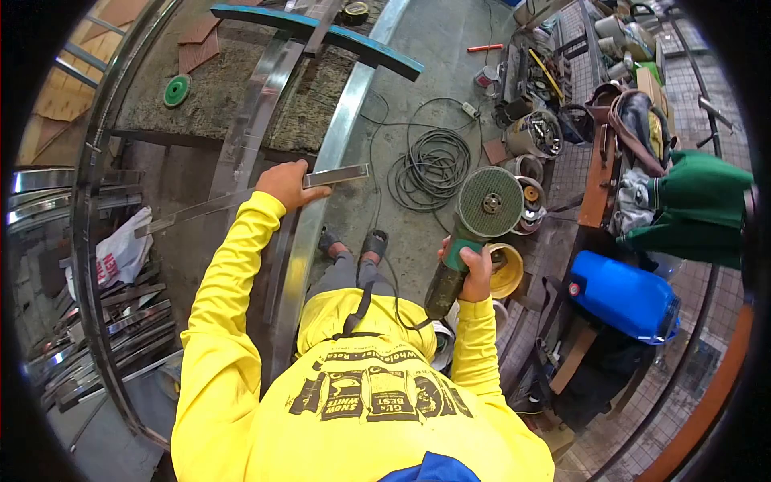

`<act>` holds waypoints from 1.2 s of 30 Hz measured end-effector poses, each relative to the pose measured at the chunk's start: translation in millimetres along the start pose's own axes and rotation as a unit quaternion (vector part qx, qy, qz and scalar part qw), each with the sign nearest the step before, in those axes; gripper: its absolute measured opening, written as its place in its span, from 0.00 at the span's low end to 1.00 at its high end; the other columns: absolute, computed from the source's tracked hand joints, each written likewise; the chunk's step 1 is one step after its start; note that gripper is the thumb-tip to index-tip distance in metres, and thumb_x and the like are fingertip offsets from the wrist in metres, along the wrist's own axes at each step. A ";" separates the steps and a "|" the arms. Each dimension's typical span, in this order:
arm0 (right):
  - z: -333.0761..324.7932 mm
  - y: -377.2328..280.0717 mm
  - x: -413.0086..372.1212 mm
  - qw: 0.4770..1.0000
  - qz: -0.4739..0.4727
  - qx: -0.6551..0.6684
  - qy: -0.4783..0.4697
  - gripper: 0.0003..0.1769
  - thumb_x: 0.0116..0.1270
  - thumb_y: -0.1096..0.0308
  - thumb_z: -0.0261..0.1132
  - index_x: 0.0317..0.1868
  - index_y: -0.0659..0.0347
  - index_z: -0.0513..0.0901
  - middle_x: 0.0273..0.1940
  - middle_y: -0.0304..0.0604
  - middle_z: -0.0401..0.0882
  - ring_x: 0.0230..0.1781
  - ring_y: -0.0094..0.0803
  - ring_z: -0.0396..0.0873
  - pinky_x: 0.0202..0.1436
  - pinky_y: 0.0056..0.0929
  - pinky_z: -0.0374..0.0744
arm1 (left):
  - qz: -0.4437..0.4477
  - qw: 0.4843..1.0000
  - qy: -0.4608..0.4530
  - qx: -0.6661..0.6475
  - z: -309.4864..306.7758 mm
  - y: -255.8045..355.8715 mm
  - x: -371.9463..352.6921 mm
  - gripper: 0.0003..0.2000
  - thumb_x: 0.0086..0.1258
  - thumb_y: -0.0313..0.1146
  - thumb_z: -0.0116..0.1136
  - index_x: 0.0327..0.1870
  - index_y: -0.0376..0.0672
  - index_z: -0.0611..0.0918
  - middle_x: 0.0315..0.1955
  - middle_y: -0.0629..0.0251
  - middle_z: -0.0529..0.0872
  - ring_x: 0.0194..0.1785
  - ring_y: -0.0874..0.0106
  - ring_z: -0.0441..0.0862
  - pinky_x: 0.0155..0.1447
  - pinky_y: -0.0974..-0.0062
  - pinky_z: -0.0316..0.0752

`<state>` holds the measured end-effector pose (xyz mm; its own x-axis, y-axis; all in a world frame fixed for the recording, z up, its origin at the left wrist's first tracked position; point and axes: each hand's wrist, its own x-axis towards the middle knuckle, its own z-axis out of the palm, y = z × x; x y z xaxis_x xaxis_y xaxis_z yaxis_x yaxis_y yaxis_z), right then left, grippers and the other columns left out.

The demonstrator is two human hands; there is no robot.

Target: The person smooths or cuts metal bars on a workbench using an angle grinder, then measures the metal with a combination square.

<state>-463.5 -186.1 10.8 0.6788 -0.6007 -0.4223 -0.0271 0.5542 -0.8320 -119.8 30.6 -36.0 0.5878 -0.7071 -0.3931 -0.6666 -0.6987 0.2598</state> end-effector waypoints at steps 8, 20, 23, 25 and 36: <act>-48.7 11.3 2.0 0.985 -0.064 0.037 -0.154 0.38 0.70 0.42 0.66 0.63 0.70 0.76 0.52 0.56 0.82 0.45 0.40 0.85 0.49 0.39 0.85 | 0.036 0.994 0.091 -0.042 8.9 25.7 7.9 0.43 0.58 0.71 0.70 0.55 0.37 0.73 0.47 0.41 0.85 0.54 0.42 0.84 0.59 0.51 0.79; -55.7 38.7 13.9 0.964 -0.084 0.181 -0.177 0.44 0.74 0.40 0.64 0.70 0.76 0.70 0.60 0.62 0.81 0.53 0.51 0.85 0.58 0.45 0.85 | 0.168 0.899 -0.109 -0.389 49.6 183.7 -99.6 0.39 0.56 0.58 0.80 0.56 0.34 0.79 0.48 0.48 0.86 0.54 0.55 0.85 0.60 0.61 0.79; -26.8 37.3 14.7 0.970 -0.096 0.192 -0.118 0.42 0.75 0.40 0.64 0.69 0.73 0.72 0.57 0.60 0.82 0.51 0.51 0.86 0.55 0.44 0.87 | 0.110 0.860 -0.210 -0.453 73.0 216.0 -114.1 0.41 0.55 0.56 0.79 0.61 0.34 0.76 0.49 0.44 0.88 0.54 0.54 0.88 0.59 0.62 0.80; -19.9 35.7 20.3 0.977 -0.087 0.170 -0.096 0.42 0.76 0.37 0.60 0.68 0.70 0.73 0.55 0.58 0.83 0.50 0.49 0.87 0.53 0.43 0.87 | 0.114 0.828 -0.162 -0.524 88.0 222.3 -111.1 0.37 0.56 0.54 0.79 0.59 0.36 0.78 0.46 0.44 0.89 0.52 0.54 0.89 0.58 0.61 0.80; -27.2 9.0 47.3 0.992 0.104 0.058 -0.052 0.46 0.73 0.25 0.53 0.61 0.66 0.78 0.45 0.53 0.85 0.39 0.45 0.88 0.45 0.42 0.89 | 0.111 0.951 0.137 -0.256 5.6 106.6 -56.7 0.35 0.54 0.64 0.75 0.49 0.40 0.85 0.44 0.50 0.87 0.50 0.49 0.83 0.57 0.52 0.77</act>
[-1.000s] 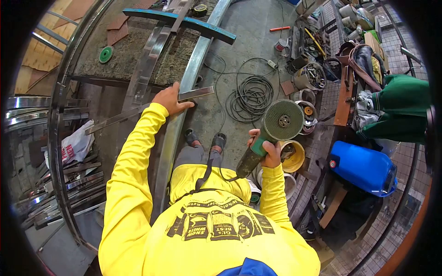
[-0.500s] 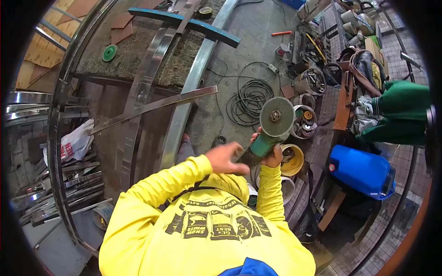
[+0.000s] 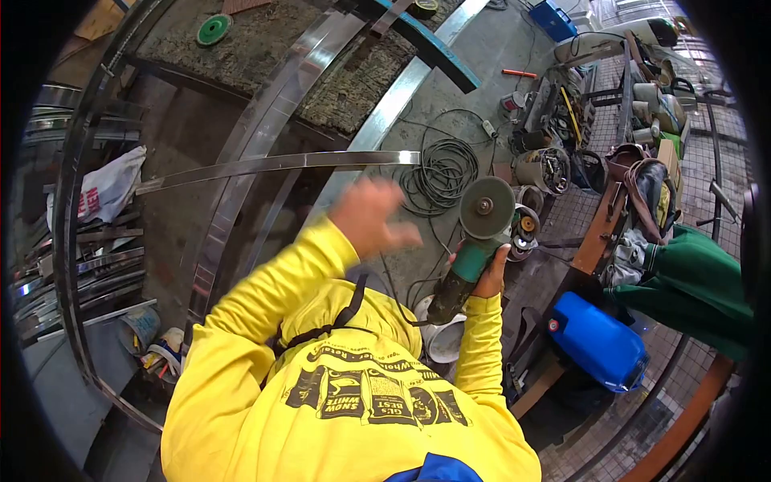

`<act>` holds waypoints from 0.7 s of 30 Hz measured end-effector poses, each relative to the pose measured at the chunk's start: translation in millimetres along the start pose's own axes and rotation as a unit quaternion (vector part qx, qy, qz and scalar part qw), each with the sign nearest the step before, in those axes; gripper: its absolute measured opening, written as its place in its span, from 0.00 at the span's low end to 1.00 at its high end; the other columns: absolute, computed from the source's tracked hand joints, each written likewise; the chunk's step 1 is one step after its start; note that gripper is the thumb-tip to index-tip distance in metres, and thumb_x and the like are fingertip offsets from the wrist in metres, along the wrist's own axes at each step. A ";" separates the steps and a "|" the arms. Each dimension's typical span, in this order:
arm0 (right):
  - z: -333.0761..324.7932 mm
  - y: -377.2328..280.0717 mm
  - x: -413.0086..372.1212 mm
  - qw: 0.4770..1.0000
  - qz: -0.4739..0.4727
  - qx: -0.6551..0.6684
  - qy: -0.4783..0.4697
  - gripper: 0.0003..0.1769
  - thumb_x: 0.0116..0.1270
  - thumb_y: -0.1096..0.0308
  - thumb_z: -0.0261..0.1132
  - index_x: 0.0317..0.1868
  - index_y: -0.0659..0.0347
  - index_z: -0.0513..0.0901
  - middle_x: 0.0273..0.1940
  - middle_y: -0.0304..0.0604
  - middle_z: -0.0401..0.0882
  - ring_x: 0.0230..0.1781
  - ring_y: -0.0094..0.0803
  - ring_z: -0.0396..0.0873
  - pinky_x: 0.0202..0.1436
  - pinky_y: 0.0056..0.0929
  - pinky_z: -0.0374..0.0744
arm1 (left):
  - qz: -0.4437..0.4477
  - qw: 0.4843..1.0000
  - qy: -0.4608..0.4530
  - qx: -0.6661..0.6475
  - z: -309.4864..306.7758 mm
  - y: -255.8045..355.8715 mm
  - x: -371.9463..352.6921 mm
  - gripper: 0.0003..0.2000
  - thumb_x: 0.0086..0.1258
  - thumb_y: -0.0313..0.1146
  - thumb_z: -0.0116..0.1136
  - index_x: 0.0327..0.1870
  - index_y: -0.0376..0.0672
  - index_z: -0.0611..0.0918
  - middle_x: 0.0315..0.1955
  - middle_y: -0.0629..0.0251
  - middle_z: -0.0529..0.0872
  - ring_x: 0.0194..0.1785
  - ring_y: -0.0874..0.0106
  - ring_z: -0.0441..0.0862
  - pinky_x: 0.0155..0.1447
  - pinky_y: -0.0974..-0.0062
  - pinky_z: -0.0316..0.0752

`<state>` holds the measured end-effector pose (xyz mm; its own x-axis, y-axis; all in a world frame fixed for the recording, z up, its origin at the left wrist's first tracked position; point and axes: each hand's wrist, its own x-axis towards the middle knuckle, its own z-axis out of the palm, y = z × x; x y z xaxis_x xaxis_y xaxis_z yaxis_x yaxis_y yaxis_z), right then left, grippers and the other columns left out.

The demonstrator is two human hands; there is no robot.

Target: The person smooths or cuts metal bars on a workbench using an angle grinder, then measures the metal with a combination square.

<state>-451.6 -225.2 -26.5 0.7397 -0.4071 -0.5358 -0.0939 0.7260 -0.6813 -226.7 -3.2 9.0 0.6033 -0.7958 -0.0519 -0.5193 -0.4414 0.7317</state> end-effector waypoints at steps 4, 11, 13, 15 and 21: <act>-0.4 -11.0 6.2 0.996 0.016 -0.080 -0.031 0.47 0.73 0.25 0.54 0.64 0.66 0.75 0.47 0.53 0.84 0.40 0.45 0.87 0.45 0.43 0.88 | -0.119 0.965 0.037 0.231 -35.7 -86.1 46.6 0.39 0.57 0.70 0.70 0.50 0.37 0.83 0.42 0.49 0.89 0.48 0.50 0.87 0.54 0.52 0.80; 8.0 -8.1 20.7 0.986 0.046 -0.129 -0.092 0.43 0.74 0.34 0.61 0.72 0.61 0.64 0.50 0.54 0.82 0.43 0.42 0.87 0.43 0.43 0.90 | -0.214 0.933 -0.200 0.210 -44.6 -82.4 56.5 0.44 0.56 0.76 0.65 0.52 0.36 0.83 0.39 0.48 0.91 0.44 0.51 0.91 0.49 0.55 0.85; 35.9 -17.0 18.4 0.980 0.042 -0.184 -0.061 0.44 0.74 0.34 0.62 0.73 0.60 0.62 0.53 0.53 0.81 0.44 0.41 0.86 0.42 0.42 0.90 | -0.229 0.931 -0.197 0.206 -38.0 -83.8 62.3 0.44 0.57 0.75 0.66 0.52 0.35 0.82 0.38 0.48 0.91 0.42 0.51 0.91 0.47 0.55 0.85; 43.2 -22.5 21.3 0.977 0.051 -0.195 -0.069 0.46 0.73 0.35 0.64 0.76 0.59 0.58 0.58 0.52 0.78 0.45 0.39 0.85 0.42 0.42 0.90 | -0.218 0.938 -0.173 0.205 -33.0 -86.5 59.7 0.44 0.57 0.75 0.66 0.51 0.34 0.82 0.35 0.49 0.91 0.39 0.51 0.92 0.44 0.55 0.86; 68.9 -29.6 32.0 0.960 0.014 -0.274 -0.056 0.49 0.72 0.34 0.64 0.78 0.59 0.56 0.60 0.51 0.77 0.45 0.38 0.86 0.42 0.39 0.90 | -0.216 0.936 -0.155 0.230 -26.0 -90.1 56.7 0.46 0.55 0.68 0.72 0.63 0.32 0.78 0.32 0.52 0.91 0.35 0.54 0.92 0.40 0.59 0.86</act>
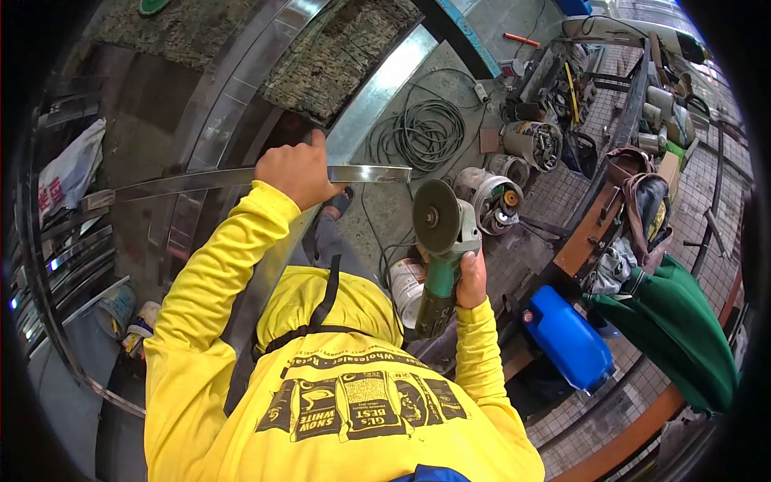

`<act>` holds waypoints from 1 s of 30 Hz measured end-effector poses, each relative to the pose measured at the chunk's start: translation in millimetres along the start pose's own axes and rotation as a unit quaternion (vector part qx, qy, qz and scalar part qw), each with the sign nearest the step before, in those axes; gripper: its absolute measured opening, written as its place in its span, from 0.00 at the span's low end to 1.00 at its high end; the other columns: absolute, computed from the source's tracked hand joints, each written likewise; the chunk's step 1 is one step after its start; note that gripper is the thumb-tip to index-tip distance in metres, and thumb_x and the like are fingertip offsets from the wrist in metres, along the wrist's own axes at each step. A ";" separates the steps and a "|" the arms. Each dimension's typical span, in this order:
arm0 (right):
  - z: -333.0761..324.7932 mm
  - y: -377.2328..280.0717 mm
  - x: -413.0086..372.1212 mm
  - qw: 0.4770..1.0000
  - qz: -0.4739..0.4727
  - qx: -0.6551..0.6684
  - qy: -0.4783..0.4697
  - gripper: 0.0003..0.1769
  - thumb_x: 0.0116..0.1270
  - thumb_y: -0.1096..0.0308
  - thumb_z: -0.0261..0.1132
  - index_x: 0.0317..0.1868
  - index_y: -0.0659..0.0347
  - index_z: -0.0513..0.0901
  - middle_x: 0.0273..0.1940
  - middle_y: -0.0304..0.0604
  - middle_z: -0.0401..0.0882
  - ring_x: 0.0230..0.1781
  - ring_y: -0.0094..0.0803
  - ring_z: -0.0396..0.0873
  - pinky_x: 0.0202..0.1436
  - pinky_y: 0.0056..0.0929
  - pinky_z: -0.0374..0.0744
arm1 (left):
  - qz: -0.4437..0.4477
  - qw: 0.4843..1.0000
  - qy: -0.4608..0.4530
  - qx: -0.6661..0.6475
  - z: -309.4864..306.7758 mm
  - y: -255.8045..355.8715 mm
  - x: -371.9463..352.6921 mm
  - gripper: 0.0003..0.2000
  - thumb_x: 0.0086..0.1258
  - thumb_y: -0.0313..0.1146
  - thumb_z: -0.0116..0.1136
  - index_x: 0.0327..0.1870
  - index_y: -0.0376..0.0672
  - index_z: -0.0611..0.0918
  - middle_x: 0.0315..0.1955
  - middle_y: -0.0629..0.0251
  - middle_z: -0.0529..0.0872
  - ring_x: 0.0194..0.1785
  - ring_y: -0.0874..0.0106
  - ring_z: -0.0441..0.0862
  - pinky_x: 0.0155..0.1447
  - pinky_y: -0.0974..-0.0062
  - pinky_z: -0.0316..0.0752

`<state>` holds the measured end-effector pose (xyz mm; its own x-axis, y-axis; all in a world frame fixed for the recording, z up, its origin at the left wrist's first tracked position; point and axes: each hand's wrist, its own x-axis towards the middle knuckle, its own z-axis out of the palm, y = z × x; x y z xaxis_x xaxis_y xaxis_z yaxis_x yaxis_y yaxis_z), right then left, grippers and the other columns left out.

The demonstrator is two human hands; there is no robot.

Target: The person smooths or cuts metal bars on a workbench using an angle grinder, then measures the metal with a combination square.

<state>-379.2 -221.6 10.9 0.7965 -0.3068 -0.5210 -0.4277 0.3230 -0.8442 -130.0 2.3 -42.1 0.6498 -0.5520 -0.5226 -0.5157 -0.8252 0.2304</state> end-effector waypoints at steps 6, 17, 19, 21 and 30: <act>-5.8 3.7 4.2 0.999 0.037 -0.003 -0.006 0.50 0.73 0.36 0.65 0.79 0.61 0.54 0.59 0.51 0.78 0.46 0.39 0.85 0.44 0.39 0.89 | -0.007 1.000 -0.011 -0.002 -2.5 2.2 -0.5 0.51 0.52 0.63 0.76 0.70 0.32 0.74 0.34 0.53 0.92 0.36 0.56 0.92 0.40 0.61 0.86; -11.3 13.2 9.6 0.999 0.034 -0.037 -0.003 0.51 0.73 0.38 0.66 0.79 0.62 0.53 0.58 0.51 0.78 0.46 0.37 0.85 0.45 0.36 0.87 | -0.008 1.000 0.011 0.004 7.8 -1.0 1.8 0.46 0.54 0.66 0.71 0.67 0.37 0.77 0.27 0.52 0.90 0.31 0.53 0.91 0.39 0.57 0.86; -9.4 10.1 9.4 0.999 0.041 -0.035 -0.002 0.51 0.72 0.38 0.67 0.79 0.62 0.53 0.57 0.51 0.79 0.44 0.37 0.85 0.45 0.36 0.87 | -0.012 1.000 0.004 0.003 7.3 -0.3 2.2 0.46 0.54 0.66 0.71 0.67 0.38 0.77 0.28 0.52 0.90 0.32 0.53 0.91 0.39 0.57 0.86; -7.1 6.6 9.0 0.998 0.048 -0.037 0.001 0.52 0.72 0.38 0.68 0.79 0.62 0.53 0.56 0.51 0.79 0.42 0.38 0.86 0.44 0.36 0.87 | -0.011 1.000 -0.004 -0.005 6.9 -0.6 2.6 0.45 0.54 0.65 0.72 0.66 0.38 0.77 0.28 0.52 0.90 0.32 0.53 0.91 0.39 0.57 0.86; -4.6 4.2 9.2 0.997 0.044 -0.057 0.006 0.53 0.71 0.35 0.67 0.79 0.62 0.54 0.57 0.51 0.78 0.43 0.37 0.85 0.45 0.36 0.86 | -0.007 1.000 0.011 -0.006 8.4 -0.8 2.6 0.45 0.53 0.65 0.73 0.65 0.38 0.78 0.27 0.53 0.90 0.31 0.53 0.91 0.38 0.57 0.85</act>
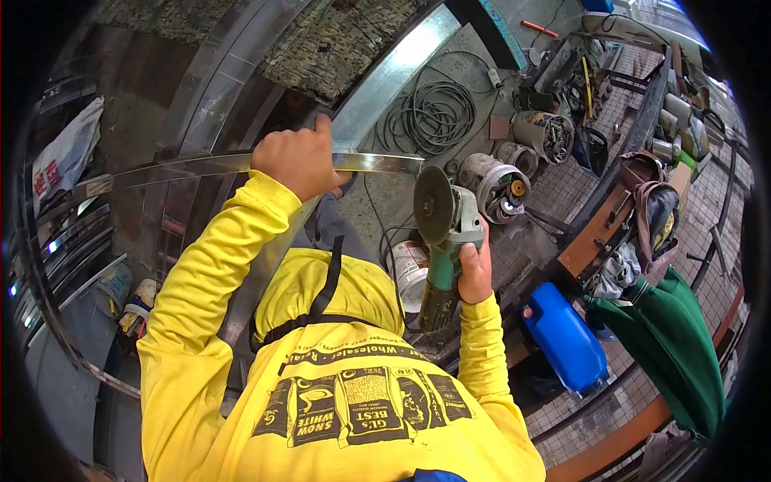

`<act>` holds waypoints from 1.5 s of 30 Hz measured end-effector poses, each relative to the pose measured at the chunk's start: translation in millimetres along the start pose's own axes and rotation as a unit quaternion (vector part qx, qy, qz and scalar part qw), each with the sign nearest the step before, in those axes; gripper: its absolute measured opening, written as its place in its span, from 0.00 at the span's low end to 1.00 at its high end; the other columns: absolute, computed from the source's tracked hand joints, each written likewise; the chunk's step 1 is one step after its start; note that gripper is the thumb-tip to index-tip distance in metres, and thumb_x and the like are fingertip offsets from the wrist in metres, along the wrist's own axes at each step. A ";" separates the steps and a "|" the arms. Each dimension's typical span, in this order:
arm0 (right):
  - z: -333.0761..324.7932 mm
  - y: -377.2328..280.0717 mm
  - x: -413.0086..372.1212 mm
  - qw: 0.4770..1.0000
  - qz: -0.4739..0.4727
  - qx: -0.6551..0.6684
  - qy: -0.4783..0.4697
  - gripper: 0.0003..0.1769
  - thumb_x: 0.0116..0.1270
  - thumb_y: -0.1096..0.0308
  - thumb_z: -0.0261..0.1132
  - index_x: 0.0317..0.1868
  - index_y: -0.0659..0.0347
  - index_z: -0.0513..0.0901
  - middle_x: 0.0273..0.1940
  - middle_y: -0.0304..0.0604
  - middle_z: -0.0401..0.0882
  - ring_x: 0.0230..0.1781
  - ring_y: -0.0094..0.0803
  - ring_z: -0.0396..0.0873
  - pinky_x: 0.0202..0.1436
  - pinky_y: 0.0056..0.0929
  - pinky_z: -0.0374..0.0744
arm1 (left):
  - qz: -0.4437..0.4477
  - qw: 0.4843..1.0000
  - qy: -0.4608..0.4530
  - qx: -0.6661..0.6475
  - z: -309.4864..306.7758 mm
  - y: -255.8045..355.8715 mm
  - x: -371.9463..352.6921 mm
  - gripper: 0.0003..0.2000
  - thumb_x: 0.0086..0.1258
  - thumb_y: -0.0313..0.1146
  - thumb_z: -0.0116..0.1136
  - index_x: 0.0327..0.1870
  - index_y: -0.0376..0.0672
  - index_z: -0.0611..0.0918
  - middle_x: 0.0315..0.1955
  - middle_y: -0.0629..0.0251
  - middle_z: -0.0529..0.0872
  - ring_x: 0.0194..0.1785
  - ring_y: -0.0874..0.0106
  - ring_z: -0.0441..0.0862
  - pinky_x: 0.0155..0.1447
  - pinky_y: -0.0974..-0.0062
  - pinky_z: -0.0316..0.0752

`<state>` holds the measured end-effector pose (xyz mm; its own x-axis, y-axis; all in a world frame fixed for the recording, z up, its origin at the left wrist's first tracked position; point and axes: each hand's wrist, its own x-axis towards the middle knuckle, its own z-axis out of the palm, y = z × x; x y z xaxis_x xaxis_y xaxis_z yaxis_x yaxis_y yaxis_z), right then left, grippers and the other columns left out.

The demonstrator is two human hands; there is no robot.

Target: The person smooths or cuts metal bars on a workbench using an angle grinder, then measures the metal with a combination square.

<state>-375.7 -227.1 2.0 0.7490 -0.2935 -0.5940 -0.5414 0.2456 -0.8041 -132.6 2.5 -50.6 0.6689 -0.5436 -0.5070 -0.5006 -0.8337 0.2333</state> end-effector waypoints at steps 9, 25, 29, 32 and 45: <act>5.2 -0.8 0.1 0.998 -0.019 -0.052 0.023 0.55 0.71 0.29 0.62 0.78 0.67 0.58 0.64 0.49 0.73 0.60 0.34 0.76 0.65 0.33 0.76 | -0.001 1.000 -0.012 0.000 -1.8 -0.2 0.6 0.46 0.52 0.67 0.74 0.64 0.38 0.79 0.26 0.53 0.90 0.31 0.54 0.91 0.38 0.57 0.85; 0.8 4.7 2.5 0.998 -0.006 -0.055 0.032 0.54 0.72 0.30 0.62 0.78 0.68 0.58 0.66 0.47 0.73 0.64 0.33 0.72 0.71 0.33 0.69 | 0.009 0.999 -0.035 0.006 -12.2 2.3 -1.5 0.45 0.54 0.62 0.75 0.64 0.33 0.78 0.32 0.56 0.92 0.35 0.58 0.93 0.38 0.62 0.86; -1.3 8.2 4.0 0.996 -0.031 -0.077 0.037 0.54 0.73 0.30 0.62 0.78 0.68 0.58 0.66 0.46 0.72 0.64 0.33 0.72 0.71 0.33 0.69 | 0.010 0.999 -0.038 0.008 -10.1 0.9 -0.5 0.46 0.54 0.62 0.75 0.66 0.33 0.77 0.31 0.57 0.92 0.33 0.59 0.93 0.38 0.63 0.86; 0.8 4.6 4.5 0.993 -0.030 -0.100 0.047 0.53 0.73 0.30 0.61 0.78 0.68 0.59 0.66 0.46 0.72 0.64 0.33 0.72 0.71 0.33 0.69 | 0.014 0.999 -0.033 0.009 -10.0 0.8 -0.6 0.46 0.54 0.62 0.75 0.66 0.33 0.77 0.30 0.57 0.92 0.32 0.60 0.92 0.37 0.63 0.86; -12.1 13.6 2.3 0.992 -0.014 -0.121 0.041 0.51 0.75 0.31 0.59 0.77 0.69 0.61 0.66 0.48 0.71 0.65 0.35 0.72 0.73 0.34 0.68 | 0.025 0.999 0.028 -0.014 5.6 -3.4 -1.5 0.44 0.50 0.69 0.74 0.55 0.35 0.80 0.23 0.54 0.88 0.29 0.54 0.90 0.35 0.58 0.84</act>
<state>-385.9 -235.7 -10.6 0.7372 -0.3742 -0.5625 -0.6033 0.0103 -0.7975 -134.9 6.7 -55.2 0.6738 -0.5884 -0.4470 -0.5190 -0.8074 0.2805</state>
